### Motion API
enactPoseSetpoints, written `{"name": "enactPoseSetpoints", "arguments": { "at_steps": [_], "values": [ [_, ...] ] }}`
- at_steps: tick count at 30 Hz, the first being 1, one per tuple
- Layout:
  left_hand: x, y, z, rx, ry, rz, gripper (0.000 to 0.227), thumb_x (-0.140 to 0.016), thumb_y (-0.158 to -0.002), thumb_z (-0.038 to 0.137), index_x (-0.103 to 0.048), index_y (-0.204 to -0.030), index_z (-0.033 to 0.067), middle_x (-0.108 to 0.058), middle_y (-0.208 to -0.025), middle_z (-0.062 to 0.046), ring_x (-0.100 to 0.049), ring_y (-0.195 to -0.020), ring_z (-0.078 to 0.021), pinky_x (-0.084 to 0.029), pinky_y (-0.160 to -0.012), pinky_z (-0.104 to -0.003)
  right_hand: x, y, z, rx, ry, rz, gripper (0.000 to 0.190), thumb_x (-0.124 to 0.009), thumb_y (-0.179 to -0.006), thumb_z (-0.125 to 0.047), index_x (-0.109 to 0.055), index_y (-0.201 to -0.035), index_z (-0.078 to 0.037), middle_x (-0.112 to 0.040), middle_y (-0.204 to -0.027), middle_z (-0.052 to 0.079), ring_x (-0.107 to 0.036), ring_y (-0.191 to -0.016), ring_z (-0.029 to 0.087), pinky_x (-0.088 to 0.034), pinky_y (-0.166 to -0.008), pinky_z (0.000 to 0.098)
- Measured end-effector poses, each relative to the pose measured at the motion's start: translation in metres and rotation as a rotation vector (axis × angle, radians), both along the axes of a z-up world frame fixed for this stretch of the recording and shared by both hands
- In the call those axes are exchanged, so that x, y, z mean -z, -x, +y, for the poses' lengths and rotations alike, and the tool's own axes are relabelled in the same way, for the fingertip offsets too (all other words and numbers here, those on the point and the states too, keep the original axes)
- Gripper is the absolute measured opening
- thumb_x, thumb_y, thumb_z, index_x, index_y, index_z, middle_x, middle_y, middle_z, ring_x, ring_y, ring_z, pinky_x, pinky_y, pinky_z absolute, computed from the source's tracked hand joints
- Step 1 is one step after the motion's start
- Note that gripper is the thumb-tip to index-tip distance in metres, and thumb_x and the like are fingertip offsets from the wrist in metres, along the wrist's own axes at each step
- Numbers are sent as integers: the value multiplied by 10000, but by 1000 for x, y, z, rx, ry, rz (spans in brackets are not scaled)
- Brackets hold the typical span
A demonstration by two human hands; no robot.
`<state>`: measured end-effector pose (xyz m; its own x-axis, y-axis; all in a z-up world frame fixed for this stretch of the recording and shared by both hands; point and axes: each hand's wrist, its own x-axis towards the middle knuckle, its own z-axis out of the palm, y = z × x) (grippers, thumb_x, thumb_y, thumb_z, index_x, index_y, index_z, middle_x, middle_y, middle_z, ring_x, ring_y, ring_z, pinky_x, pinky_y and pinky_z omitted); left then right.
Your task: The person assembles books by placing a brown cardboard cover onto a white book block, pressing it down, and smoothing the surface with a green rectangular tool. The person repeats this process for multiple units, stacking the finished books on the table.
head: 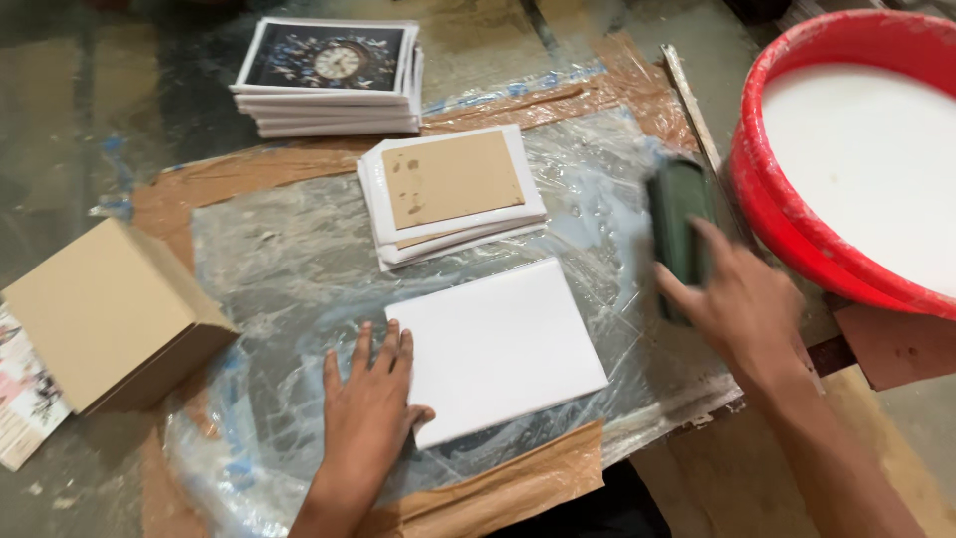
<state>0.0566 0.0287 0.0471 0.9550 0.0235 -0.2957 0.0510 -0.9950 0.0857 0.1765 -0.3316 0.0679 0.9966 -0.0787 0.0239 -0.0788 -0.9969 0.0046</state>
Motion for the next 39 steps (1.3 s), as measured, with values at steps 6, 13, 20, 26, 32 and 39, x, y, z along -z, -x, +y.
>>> {"name": "enactPoseSetpoints", "arguments": {
  "at_steps": [6,13,20,26,32,39],
  "values": [
    [7,-4,0,25,-52,104,1043,-837,-696,481,-339,-1564,187,-255,-1674,-34,-187,-1552,-273,-209,-1172,-573,24,59,-31,228,82,30,834,-695,-788,-664,-509,-1510,-292,-651,-1268,197,-709,-941,463,-579,-779,568],
    [13,-16,5,32,-101,350,1026,-727,-807,570,-190,-1614,236,-92,-1718,-22,-72,-1558,-263,-146,-1200,-564,37,-21,-2,259,-86,49,806,-657,-879,-647,-527,-1480,-126,-745,-926,264,-742,-816,436,-587,-745,555],
    [9,-11,4,5,-36,285,1012,-745,-794,516,-215,-1609,238,-109,-1719,-8,-92,-1570,-264,-166,-1192,-558,57,-109,13,-162,-220,-16,789,-690,-833,-647,-567,-1465,-191,-727,-1139,226,-735,-896,382,-573,-789,537],
    [4,-7,2,-22,20,187,1038,-815,-732,462,-285,-1591,221,-197,-1695,-2,-146,-1541,-253,-196,-1185,-553,56,-148,-7,-549,-272,7,760,-711,-796,-701,-604,-1454,-336,-718,-1280,138,-694,-1024,273,-525,-906,487],
    [4,-3,3,-24,67,105,1032,-837,-703,438,-331,-1576,219,-234,-1685,-4,-184,-1543,-270,-215,-1167,-564,18,-90,-13,-445,39,351,789,-608,-762,-687,-447,-1498,-453,-615,-1112,38,-661,-755,185,-567,-575,393],
    [17,8,3,2,109,-105,939,-844,-658,390,-480,-1491,156,-345,-1633,-77,-247,-1517,-357,-283,-1100,-595,-6,-23,14,-536,212,-86,778,-754,-711,-618,-601,-1412,-318,-704,-1111,73,-715,-883,229,-568,-708,376]
  ]
}}
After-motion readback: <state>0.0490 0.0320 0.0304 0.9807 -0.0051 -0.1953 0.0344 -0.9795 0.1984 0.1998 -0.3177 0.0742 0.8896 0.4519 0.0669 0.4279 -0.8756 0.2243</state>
